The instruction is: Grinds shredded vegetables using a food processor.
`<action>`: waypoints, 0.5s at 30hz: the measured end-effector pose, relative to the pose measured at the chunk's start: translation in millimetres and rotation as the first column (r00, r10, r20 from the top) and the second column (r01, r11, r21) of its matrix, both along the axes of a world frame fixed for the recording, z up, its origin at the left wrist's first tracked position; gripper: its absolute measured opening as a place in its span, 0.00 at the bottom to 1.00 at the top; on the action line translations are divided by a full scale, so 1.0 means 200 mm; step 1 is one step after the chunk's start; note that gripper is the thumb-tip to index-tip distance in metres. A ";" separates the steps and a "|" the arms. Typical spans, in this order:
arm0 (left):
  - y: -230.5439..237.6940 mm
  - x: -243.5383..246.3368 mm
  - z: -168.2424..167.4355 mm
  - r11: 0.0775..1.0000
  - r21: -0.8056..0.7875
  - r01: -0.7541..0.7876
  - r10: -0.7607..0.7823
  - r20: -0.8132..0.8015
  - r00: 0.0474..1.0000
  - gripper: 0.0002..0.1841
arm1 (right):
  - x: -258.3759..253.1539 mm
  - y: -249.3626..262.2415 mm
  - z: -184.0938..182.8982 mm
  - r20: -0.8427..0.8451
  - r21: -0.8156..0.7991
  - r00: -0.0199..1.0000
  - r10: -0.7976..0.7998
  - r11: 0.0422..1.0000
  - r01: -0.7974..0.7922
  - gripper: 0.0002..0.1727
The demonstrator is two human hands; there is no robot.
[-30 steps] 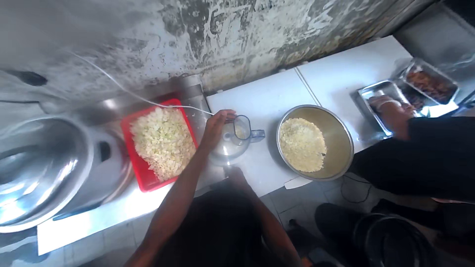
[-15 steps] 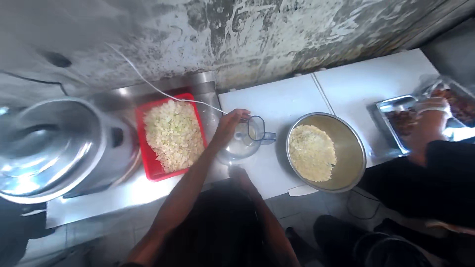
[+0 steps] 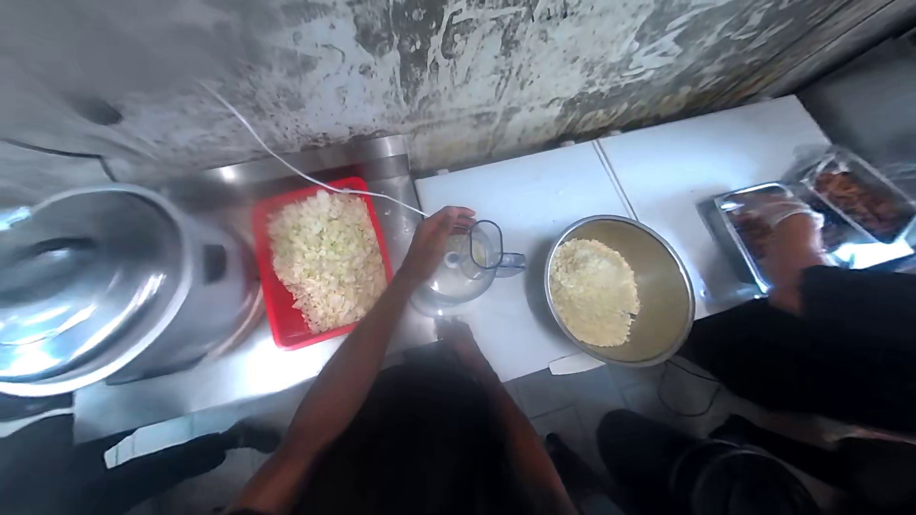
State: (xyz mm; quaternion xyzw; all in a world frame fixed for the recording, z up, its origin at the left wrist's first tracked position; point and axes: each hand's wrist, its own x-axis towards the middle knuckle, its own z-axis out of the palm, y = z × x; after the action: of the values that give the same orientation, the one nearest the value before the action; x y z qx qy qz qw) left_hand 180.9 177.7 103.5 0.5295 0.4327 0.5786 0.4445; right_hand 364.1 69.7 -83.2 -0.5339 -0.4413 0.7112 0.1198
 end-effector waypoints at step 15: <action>-0.16 0.06 0.23 0.990 -0.134 -0.045 0.034 -0.082 0.996 0.26 | -0.01 0.00 0.02 0.066 0.011 0.998 0.005 1.000 -0.006 0.21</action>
State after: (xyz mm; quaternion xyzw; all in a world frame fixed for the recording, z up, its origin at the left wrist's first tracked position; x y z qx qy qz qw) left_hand 192.0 145.6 148.8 0.5119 0.4987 0.5352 0.4504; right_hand 361.9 70.4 -79.3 -0.5551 -0.4505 0.6911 0.1063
